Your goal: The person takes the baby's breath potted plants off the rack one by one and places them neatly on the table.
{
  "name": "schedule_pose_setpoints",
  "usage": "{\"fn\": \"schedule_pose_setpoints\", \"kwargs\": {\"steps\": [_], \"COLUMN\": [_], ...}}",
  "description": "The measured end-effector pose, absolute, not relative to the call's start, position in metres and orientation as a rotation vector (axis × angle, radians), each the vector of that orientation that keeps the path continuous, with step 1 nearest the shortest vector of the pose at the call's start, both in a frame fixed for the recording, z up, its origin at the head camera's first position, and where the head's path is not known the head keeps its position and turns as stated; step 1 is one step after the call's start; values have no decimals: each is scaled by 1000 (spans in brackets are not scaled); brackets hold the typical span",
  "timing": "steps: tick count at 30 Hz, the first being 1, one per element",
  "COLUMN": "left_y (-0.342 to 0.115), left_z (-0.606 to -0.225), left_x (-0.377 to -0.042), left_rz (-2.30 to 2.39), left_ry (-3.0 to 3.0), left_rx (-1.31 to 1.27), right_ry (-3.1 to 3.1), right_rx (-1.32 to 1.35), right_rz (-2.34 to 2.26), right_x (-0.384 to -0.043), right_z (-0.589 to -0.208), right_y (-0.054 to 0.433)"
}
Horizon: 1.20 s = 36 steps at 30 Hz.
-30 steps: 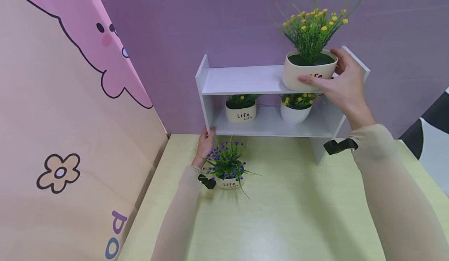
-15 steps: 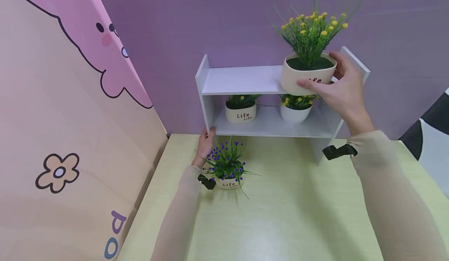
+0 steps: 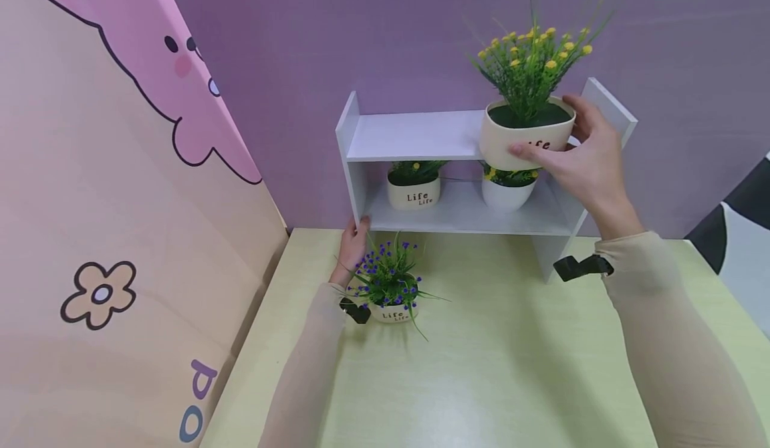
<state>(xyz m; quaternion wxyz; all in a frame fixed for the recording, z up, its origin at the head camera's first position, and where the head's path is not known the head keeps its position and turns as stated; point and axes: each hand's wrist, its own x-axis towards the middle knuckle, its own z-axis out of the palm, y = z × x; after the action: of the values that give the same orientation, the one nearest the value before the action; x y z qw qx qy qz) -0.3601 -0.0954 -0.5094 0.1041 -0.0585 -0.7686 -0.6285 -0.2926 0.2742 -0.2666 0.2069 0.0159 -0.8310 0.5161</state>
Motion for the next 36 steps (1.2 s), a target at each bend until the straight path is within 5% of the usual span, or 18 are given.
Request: {"fn": "schedule_pose_setpoints", "kwargs": {"steps": [36], "left_y": [-92], "left_z": [-506], "left_x": [-363], "left_rz": [-1834], "left_ry": [-2289], "left_rx": [-149], "right_ry": [-2182], "right_rx": [181], "right_rz": [1553], "right_x": [-281], "right_z": [-274], "right_y": [273]}}
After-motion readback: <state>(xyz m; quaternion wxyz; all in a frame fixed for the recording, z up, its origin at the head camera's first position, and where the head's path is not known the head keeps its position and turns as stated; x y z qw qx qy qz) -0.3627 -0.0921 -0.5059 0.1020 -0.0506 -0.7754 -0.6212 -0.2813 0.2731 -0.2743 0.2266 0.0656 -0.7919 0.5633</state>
